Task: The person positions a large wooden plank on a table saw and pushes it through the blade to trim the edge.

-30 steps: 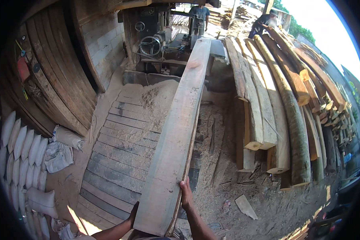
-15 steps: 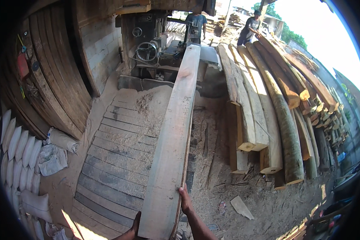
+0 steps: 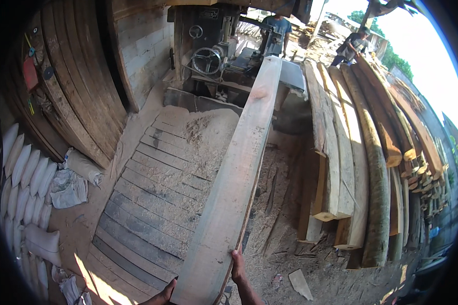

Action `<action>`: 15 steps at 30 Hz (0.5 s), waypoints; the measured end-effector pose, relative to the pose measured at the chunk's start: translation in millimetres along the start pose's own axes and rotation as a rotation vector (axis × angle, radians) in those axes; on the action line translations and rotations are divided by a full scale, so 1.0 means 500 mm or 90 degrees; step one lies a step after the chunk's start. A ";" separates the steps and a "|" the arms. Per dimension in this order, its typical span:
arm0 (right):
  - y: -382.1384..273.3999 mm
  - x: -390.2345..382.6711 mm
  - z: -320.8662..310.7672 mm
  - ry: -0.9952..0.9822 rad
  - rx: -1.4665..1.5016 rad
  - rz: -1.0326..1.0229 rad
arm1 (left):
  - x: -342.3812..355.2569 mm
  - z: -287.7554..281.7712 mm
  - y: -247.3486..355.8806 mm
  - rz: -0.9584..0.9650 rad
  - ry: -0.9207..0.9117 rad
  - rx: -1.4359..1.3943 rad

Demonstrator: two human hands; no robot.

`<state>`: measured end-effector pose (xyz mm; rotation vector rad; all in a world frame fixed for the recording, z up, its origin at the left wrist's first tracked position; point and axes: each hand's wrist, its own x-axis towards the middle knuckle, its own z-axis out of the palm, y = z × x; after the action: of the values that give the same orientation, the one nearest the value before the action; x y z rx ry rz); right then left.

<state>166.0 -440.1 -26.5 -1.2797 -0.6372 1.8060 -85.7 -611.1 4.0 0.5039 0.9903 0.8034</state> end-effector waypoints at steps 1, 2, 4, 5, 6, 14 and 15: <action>-0.006 0.012 -0.002 -0.013 0.009 -0.048 | 0.008 0.000 0.005 0.008 0.006 0.004; -0.011 0.024 -0.001 -0.003 -0.002 -0.006 | 0.018 -0.001 0.011 0.015 0.009 0.005; -0.026 0.059 -0.007 0.001 0.038 0.046 | 0.047 0.001 0.030 0.030 0.019 0.003; -0.033 0.079 -0.010 -0.014 0.033 0.036 | 0.065 0.005 0.042 0.050 0.012 0.012; -0.042 0.099 -0.014 -0.020 0.019 0.060 | 0.085 0.006 0.058 0.030 0.027 -0.009; -0.170 0.298 -0.007 -0.015 0.035 0.047 | 0.280 0.009 0.223 0.051 0.008 -0.044; -0.191 0.323 -0.005 -0.037 0.041 0.061 | 0.306 0.007 0.242 0.040 0.019 -0.049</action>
<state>174.6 -253.2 -37.4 -1.2369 -0.5523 1.9323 -79.6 -416.0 8.5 0.4603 0.9714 0.9040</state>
